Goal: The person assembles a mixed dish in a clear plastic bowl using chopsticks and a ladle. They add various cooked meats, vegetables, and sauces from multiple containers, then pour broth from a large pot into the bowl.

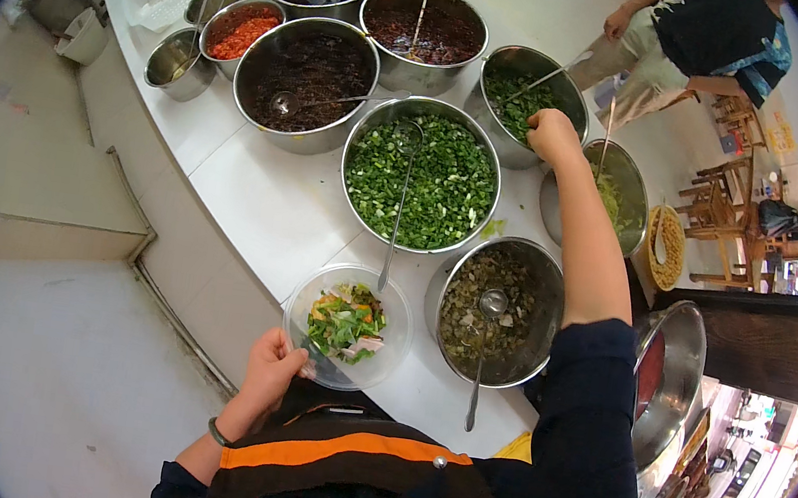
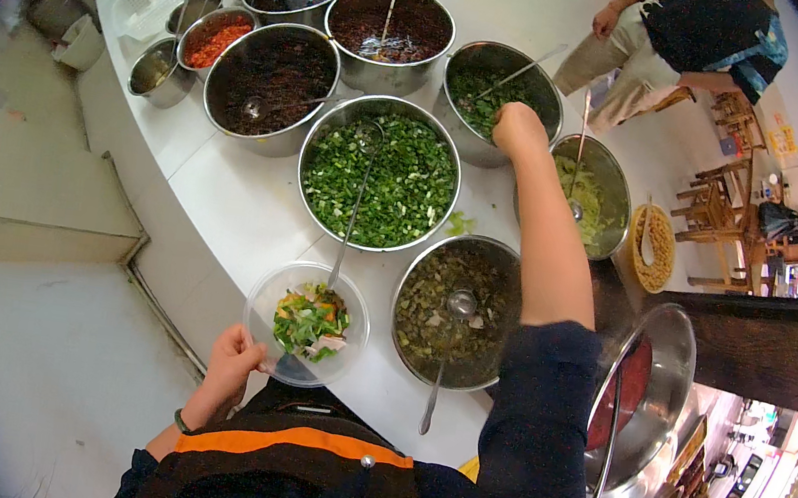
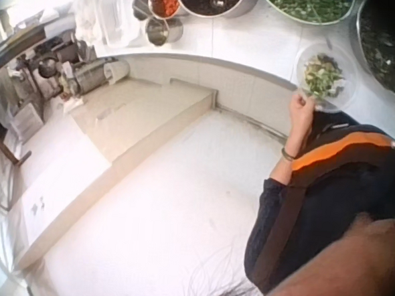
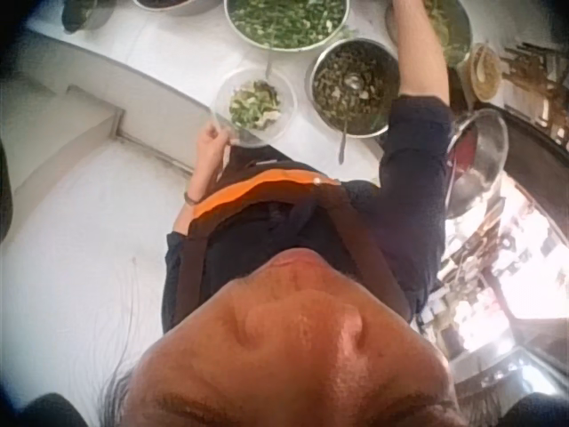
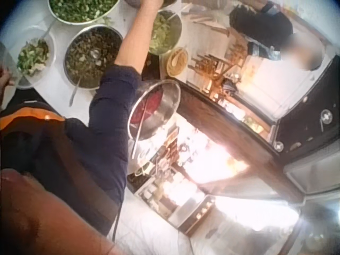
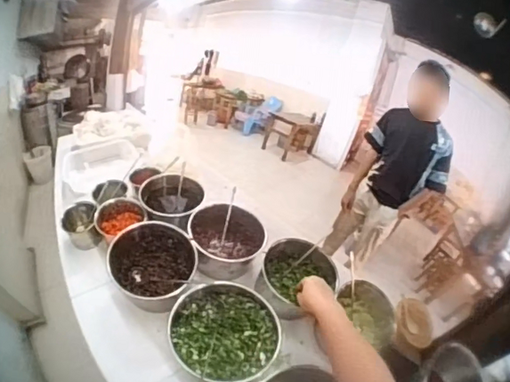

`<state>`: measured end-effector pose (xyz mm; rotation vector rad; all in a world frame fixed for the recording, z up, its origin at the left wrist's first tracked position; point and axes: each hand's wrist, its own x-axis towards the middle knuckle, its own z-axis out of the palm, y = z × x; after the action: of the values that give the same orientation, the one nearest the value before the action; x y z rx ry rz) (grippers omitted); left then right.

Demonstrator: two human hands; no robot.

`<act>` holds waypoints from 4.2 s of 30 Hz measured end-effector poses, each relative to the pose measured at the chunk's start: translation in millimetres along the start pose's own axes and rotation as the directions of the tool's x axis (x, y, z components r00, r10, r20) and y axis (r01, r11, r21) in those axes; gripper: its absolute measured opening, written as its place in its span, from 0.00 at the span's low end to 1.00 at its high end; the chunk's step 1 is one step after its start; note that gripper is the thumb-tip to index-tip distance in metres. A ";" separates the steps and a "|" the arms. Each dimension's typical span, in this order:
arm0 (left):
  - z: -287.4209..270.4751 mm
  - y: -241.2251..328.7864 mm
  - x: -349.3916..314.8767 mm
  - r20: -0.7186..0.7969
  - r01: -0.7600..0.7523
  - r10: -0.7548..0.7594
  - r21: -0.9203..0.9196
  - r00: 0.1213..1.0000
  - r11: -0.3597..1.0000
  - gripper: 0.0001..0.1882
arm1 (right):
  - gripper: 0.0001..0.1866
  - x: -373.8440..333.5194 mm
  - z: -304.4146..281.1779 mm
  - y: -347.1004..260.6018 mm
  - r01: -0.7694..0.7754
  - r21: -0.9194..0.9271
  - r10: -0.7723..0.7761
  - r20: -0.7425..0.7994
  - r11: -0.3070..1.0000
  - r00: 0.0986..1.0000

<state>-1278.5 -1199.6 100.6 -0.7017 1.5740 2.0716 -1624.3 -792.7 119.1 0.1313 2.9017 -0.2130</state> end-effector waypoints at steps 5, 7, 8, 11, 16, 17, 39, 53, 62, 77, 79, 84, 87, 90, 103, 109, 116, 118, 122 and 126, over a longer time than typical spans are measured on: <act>3.2 -3.9 -5.3 -0.041 -0.024 0.024 0.005 0.999 1.000 0.09 | 0.13 48.4 28.0 8.0 -0.174 -0.187 0.214 0.222 0.967 0.951; 4.6 -5.5 -8.6 -0.042 -0.049 0.048 -0.017 0.998 0.999 0.09 | 0.13 55.1 30.8 6.2 -0.184 -0.275 0.267 0.308 0.944 0.913; 4.8 -5.6 -9.1 -0.057 -0.039 0.039 0.000 0.998 0.999 0.09 | 0.12 55.3 30.5 6.4 -0.169 -0.266 0.241 0.266 0.949 0.933; 5.1 -5.5 -12.3 -0.090 -0.016 0.017 0.006 0.996 1.000 0.09 | 0.11 44.8 22.5 9.7 -0.110 -0.191 0.127 0.078 0.975 0.989; -2.8 1.4 -7.9 -0.099 -0.028 0.029 0.019 0.995 0.999 0.09 | 0.15 2.8 -13.6 -10.6 0.055 -0.278 -0.090 -0.116 0.959 0.989; -4.4 2.6 -7.0 -0.104 -0.037 0.041 0.037 0.994 0.999 0.09 | 0.17 -11.7 -17.7 -22.4 0.102 -0.317 -0.161 -0.166 0.943 0.973; -77.7 80.3 84.7 0.246 -0.049 0.014 0.137 0.969 0.989 0.09 | 0.10 -118.3 1.3 -143.9 0.121 -0.032 -0.124 -0.109 0.992 0.986; -100.4 114.9 83.9 0.049 -0.090 0.087 0.078 0.995 0.993 0.08 | 0.12 -211.6 2.1 -317.6 0.696 0.202 -0.663 -0.212 0.689 0.718; -166.7 156.0 121.1 -0.037 -0.038 0.040 0.033 0.999 0.999 0.05 | 0.13 -165.7 1.6 -383.9 0.769 0.479 -0.669 -0.407 0.424 0.622; -252.6 256.1 242.8 0.253 0.024 -0.082 0.224 0.964 0.974 0.11 | 0.18 200.7 -9.3 -218.5 -0.206 0.475 0.359 -0.257 0.855 0.897; -255.7 260.2 249.5 0.256 0.037 -0.097 0.227 0.962 0.973 0.11 | 0.18 230.0 3.9 -199.9 -0.403 0.366 0.483 -0.157 0.839 0.861; -264.8 265.6 255.0 0.258 0.079 -0.128 0.192 0.958 0.978 0.11 | 0.16 251.0 1.5 -208.3 -0.293 0.170 0.320 -0.170 0.941 0.932; -270.3 266.2 260.2 0.281 0.070 -0.126 0.199 0.952 0.977 0.12 | 0.14 221.6 -39.2 -216.9 -0.219 0.236 0.245 -0.086 0.947 0.966; -274.0 263.4 264.7 0.302 0.073 -0.147 0.244 0.942 0.967 0.11 | 0.13 161.2 -87.2 -217.6 -0.173 0.275 0.180 0.000 0.946 0.984; -264.4 250.4 250.1 0.307 -0.026 -0.065 0.283 0.949 0.959 0.11 | 0.06 84.3 -50.8 -181.7 0.300 0.175 -0.145 -0.587 0.938 0.797; -255.4 247.2 235.0 0.234 -0.042 -0.018 0.250 0.972 0.967 0.10 | 0.03 88.7 -7.1 -214.7 0.423 0.035 -0.344 -0.525 0.905 0.779; -254.1 241.1 227.8 0.187 -0.057 0.008 0.260 0.982 0.964 0.09 | 0.04 51.0 -31.5 -214.1 0.481 0.203 -0.327 -0.510 0.853 0.795; -252.7 240.5 227.6 0.172 -0.047 0.001 0.267 0.985 0.962 0.08 | 0.05 69.0 -28.2 -212.3 0.446 0.148 -0.296 -0.562 0.883 0.772; -249.5 240.4 226.5 0.153 -0.056 0.018 0.248 0.988 0.967 0.11 | 0.05 84.4 -13.7 -213.7 0.425 0.130 -0.294 -0.545 0.896 0.785; -249.6 239.5 224.7 0.127 -0.027 -0.005 0.244 0.992 0.969 0.09 | 0.06 52.3 -11.8 -217.6 0.461 0.202 -0.336 -0.452 0.864 0.827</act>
<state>-1569.0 -1491.8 80.5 -0.4646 1.7248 1.8455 -1700.6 -1001.5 147.4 -0.4572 3.2492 -0.7984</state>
